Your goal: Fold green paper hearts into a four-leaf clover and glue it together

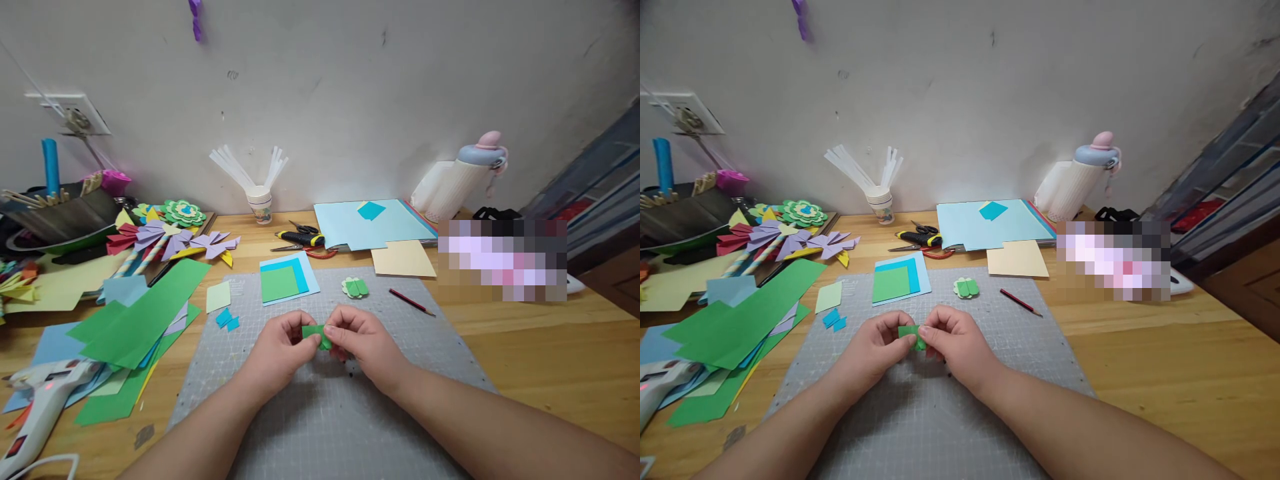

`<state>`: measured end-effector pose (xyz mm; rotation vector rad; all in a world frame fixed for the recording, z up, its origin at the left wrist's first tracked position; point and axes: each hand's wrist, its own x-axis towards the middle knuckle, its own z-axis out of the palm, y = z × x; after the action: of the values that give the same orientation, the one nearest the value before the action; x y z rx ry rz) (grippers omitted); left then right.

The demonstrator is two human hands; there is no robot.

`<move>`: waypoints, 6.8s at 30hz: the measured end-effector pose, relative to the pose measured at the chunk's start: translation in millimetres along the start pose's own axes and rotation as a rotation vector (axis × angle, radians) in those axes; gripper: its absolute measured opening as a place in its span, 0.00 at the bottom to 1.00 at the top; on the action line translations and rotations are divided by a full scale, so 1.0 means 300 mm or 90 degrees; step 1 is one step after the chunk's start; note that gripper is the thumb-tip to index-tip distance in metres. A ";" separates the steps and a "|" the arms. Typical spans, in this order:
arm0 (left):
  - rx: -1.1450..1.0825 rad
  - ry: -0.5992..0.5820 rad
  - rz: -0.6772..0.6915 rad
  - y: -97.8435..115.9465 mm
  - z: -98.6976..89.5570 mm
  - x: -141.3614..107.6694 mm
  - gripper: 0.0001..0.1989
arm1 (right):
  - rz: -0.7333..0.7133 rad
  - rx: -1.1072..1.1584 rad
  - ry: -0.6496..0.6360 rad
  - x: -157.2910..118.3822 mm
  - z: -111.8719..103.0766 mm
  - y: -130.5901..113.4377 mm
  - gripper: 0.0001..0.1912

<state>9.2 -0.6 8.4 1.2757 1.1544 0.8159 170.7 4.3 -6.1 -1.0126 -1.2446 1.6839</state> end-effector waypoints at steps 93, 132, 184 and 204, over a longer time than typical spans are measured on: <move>-0.419 -0.228 -0.312 0.018 -0.047 -0.013 0.11 | -0.336 -0.254 -0.026 -0.011 -0.014 -0.035 0.03; -0.115 0.122 -0.008 -0.003 -0.021 0.017 0.16 | -0.080 -0.142 0.022 0.026 -0.013 -0.008 0.10; 0.665 0.369 0.214 -0.065 -0.196 0.106 0.07 | -0.142 -0.298 0.073 0.057 -0.060 0.007 0.06; 0.435 0.247 0.378 0.000 -0.041 -0.001 0.05 | 0.083 0.280 0.080 0.046 -0.024 -0.029 0.14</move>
<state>-2.6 2.7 9.5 2.1568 1.4497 1.1911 173.6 21.3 -1.0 -0.9236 -0.6942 1.8555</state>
